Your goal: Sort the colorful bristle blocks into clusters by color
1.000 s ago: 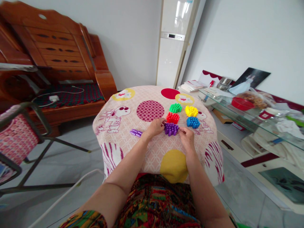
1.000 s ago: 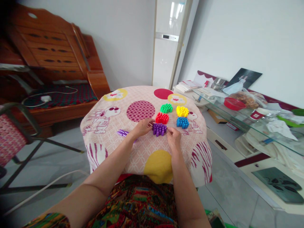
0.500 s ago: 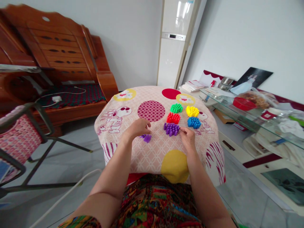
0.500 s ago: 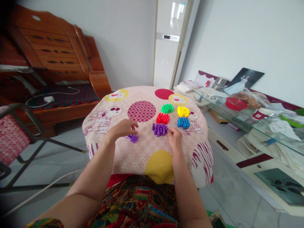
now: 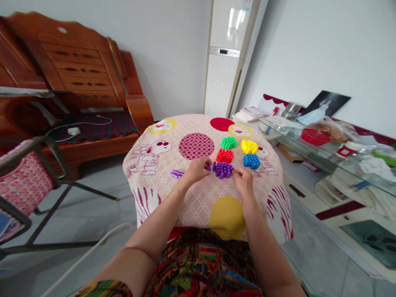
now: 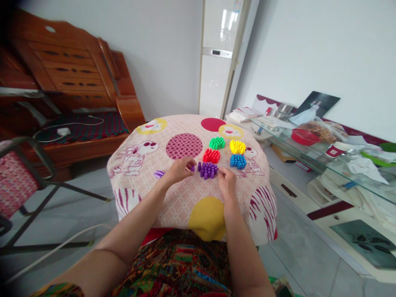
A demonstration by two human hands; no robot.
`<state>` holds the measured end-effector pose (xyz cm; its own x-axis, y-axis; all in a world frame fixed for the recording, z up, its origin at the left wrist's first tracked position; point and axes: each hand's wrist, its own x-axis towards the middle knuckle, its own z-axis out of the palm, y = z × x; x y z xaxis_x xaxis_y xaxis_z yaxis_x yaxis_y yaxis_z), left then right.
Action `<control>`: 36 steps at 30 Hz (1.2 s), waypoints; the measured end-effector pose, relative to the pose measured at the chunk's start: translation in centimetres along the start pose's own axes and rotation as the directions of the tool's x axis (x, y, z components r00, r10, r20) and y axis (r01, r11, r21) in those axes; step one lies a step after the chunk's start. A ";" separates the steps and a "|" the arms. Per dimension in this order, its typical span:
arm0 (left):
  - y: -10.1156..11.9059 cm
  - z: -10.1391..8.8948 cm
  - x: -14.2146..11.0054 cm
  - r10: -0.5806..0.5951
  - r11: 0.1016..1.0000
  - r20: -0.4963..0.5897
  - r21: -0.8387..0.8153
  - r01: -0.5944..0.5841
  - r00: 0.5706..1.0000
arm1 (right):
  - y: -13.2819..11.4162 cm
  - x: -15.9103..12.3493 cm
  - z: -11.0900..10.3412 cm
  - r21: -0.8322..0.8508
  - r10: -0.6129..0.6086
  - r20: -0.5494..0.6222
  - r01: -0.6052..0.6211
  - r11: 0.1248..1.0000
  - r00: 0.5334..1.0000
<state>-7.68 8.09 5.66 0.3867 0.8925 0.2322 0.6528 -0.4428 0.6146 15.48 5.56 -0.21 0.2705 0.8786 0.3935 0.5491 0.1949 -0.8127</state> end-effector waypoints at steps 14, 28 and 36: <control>-0.9 3.8 0.6 -0.101 0.971 -0.049 -0.221 0.087 0.994 | 0.4 0.2 -0.1 -0.003 0.002 0.011 -0.002 1.000 1.000; -1.2 0.5 -0.6 -0.084 0.996 -0.053 -0.043 0.081 0.995 | 0.5 0.1 0.0 0.018 -0.018 0.023 0.018 1.000 1.000; -3.5 -5.2 -4.3 -0.129 0.913 0.199 0.406 0.038 0.971 | 0.1 0.0 0.0 0.008 0.017 0.022 -0.017 1.000 1.000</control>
<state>-15.04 6.24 6.41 0.4216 0.9068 -0.0038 0.8749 -0.4057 0.2644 15.54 5.55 -0.32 0.2623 0.8912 0.3700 0.5377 0.1834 -0.8229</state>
